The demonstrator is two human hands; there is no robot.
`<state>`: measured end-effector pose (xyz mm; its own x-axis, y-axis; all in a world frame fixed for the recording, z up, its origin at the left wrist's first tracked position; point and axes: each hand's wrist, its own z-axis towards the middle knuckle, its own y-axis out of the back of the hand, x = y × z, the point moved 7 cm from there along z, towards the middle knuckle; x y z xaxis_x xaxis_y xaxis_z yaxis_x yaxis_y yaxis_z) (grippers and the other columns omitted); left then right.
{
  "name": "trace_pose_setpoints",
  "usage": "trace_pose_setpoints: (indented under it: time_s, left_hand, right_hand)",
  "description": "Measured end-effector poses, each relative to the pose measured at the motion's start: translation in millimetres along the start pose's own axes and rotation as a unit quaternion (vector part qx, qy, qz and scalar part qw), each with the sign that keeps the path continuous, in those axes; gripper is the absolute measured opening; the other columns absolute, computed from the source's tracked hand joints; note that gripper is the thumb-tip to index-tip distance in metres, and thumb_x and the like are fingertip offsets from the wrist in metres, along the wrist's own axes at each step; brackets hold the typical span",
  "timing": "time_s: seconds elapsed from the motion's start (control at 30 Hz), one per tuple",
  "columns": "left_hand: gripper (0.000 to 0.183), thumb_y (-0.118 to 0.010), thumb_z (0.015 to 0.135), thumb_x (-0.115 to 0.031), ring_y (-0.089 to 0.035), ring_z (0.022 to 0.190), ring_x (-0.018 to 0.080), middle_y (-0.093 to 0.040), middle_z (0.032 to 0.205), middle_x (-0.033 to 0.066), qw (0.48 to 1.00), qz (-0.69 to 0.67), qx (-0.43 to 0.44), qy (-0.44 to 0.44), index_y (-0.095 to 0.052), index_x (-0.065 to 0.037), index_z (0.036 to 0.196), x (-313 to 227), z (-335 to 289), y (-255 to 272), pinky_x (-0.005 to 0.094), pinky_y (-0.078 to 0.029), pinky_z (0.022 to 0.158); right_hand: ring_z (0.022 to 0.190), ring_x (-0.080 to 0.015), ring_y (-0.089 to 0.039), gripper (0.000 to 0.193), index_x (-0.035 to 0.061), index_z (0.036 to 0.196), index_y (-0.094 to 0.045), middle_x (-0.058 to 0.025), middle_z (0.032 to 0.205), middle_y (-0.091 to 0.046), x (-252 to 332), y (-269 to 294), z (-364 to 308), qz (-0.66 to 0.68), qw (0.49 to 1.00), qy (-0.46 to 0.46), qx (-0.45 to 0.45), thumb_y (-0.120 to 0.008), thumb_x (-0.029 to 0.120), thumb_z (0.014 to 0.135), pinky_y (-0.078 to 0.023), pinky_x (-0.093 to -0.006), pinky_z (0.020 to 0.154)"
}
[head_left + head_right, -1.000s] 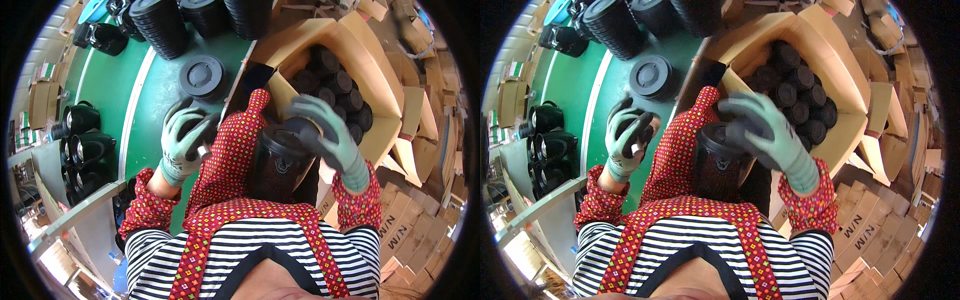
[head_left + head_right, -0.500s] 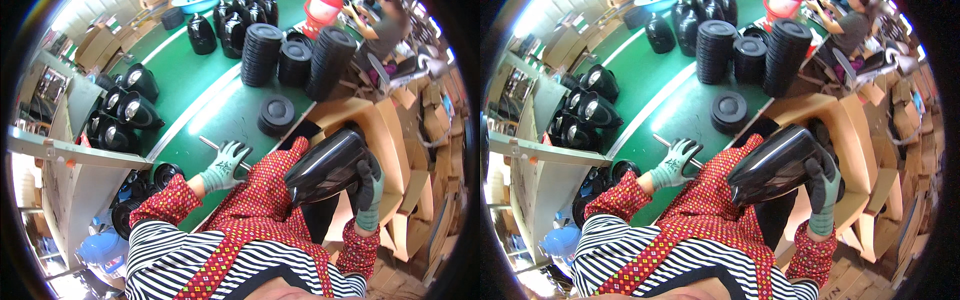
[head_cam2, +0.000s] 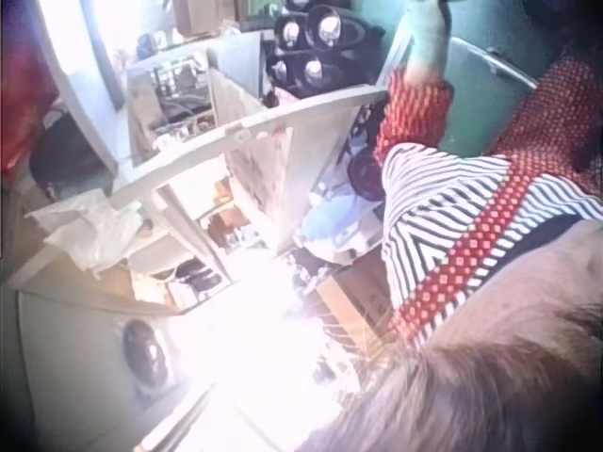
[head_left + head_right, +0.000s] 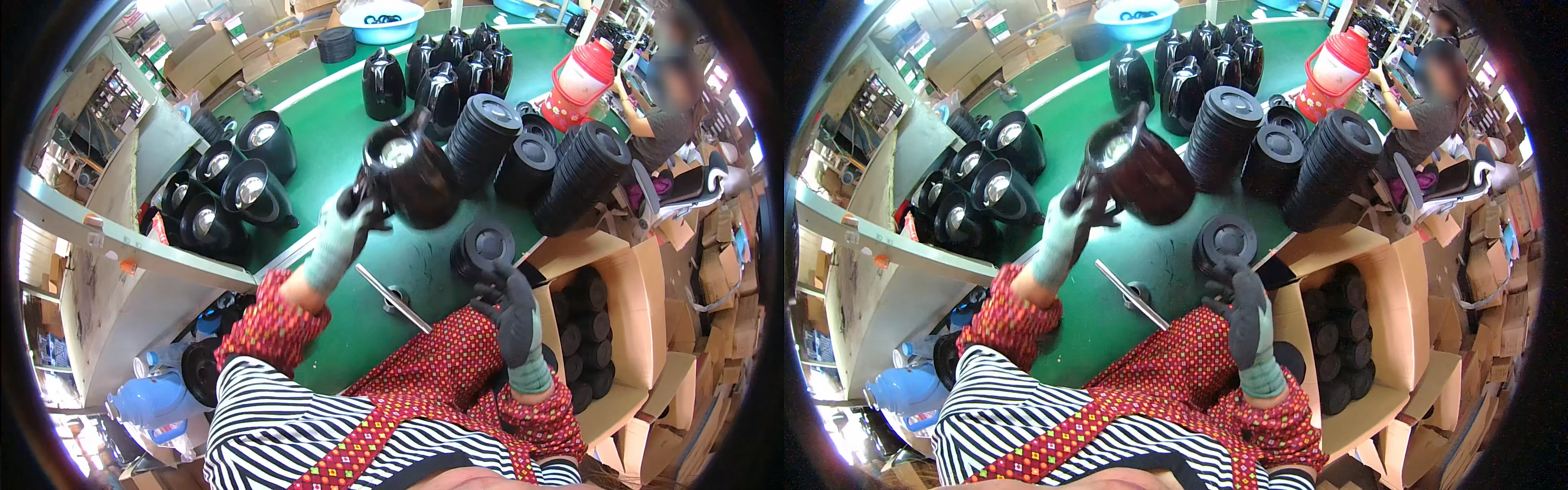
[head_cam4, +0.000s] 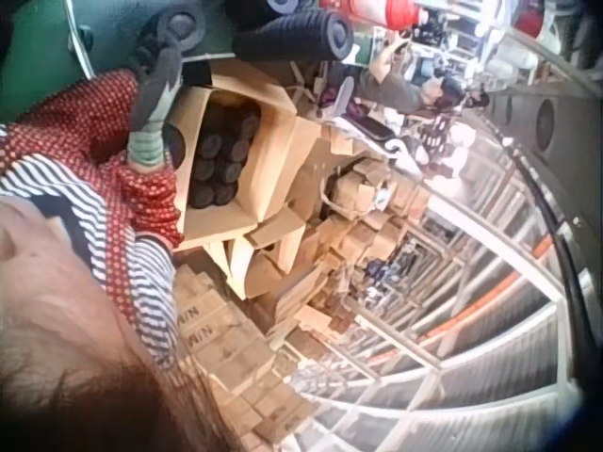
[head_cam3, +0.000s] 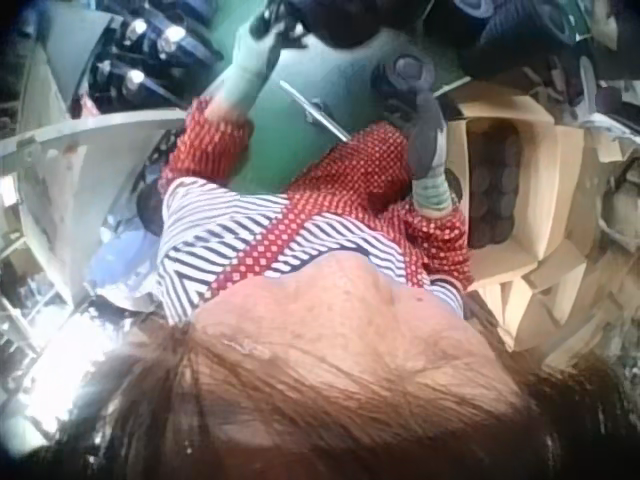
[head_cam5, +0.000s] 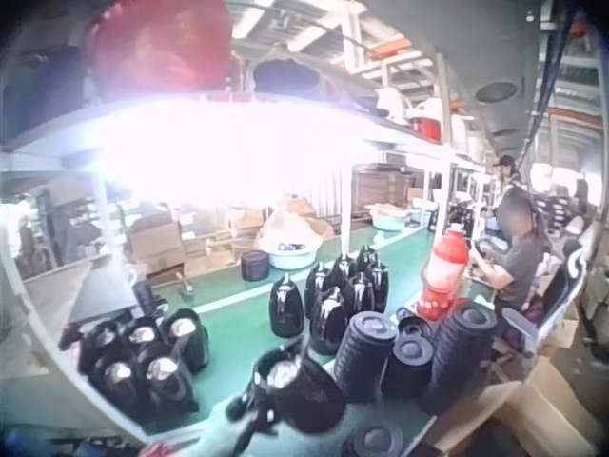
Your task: The person repeatedly picks up a black kettle body, inserts a metal rod into the base, and places a circular black lid onto the top. The person handles the kettles one at a time on a green workbench and stacks the finished units nearby.
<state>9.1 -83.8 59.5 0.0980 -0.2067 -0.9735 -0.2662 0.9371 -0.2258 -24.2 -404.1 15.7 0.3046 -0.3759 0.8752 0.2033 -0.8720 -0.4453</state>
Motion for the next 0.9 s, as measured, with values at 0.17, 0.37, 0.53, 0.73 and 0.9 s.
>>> trace_pose_setpoints:
  time_s: [0.17,0.37,0.53,0.73,0.9]
  left_hand:
    - [0.036,-0.079,0.093,-0.037,-0.072,0.075,0.0212,-0.073,0.081,0.0131,0.957,0.233,-0.153,-0.076,-0.074,-0.002,0.1,66.1,154.1,53.7,0.0387,-0.055,0.069]
    - [0.064,-0.082,0.082,-0.061,-0.072,0.105,0.0372,-0.075,0.105,0.0201,0.906,0.37,-0.202,-0.032,-0.074,-0.006,0.113,95.4,216.9,47.1,0.0469,-0.054,0.091]
    - [0.127,-0.089,0.073,-0.059,-0.044,0.146,0.0453,-0.023,0.165,0.0325,0.801,0.519,-0.292,-0.059,-0.022,0.002,0.162,31.1,182.7,80.1,0.0445,-0.045,0.116]
    - [0.098,-0.06,0.098,-0.056,-0.042,0.144,0.054,-0.043,0.152,0.0422,0.477,0.831,-0.281,0.052,-0.033,0.022,0.151,13.9,221.1,244.4,0.0666,-0.025,0.122]
    - [0.075,-0.06,0.1,-0.044,-0.056,0.133,0.0479,-0.052,0.146,0.0397,0.6,0.736,-0.313,0.0,-0.044,0.012,0.146,13.0,208.6,234.8,0.0499,-0.047,0.11]
  right_hand:
    - [0.111,-0.0239,-0.066,0.053,-0.0015,0.147,-0.054,-0.0152,0.135,-0.063,-16.0,-1.7,-6.1,-0.017,0.999,-0.027,-0.003,-0.052,0.038,0.112,-0.056,-0.041,0.099]
    - [0.113,-0.0257,-0.067,0.055,-0.0056,0.146,-0.054,-0.0175,0.133,-0.065,-12.1,6.4,-16.6,-0.059,0.998,-0.026,-0.008,-0.05,0.037,0.112,-0.055,-0.0413,0.1]
    - [0.11,-0.0265,-0.069,0.055,-0.0052,0.145,-0.055,-0.0177,0.131,-0.066,-11.1,34.1,-31.1,-0.055,0.997,-0.025,-0.057,-0.048,0.039,0.113,-0.055,-0.0418,0.099]
    - [0.109,-0.0255,-0.069,0.056,-0.0048,0.144,-0.056,-0.0175,0.13,-0.067,-25.0,28.3,-35.9,-0.061,0.997,-0.047,-0.025,-0.047,0.04,0.113,-0.056,-0.0412,0.098]
    - [0.107,-0.0255,-0.07,0.054,-0.0057,0.142,-0.058,-0.0173,0.128,-0.068,-12.5,-2.9,-35.8,-0.079,0.995,-0.052,0.013,-0.05,0.038,0.112,-0.056,-0.0403,0.098]
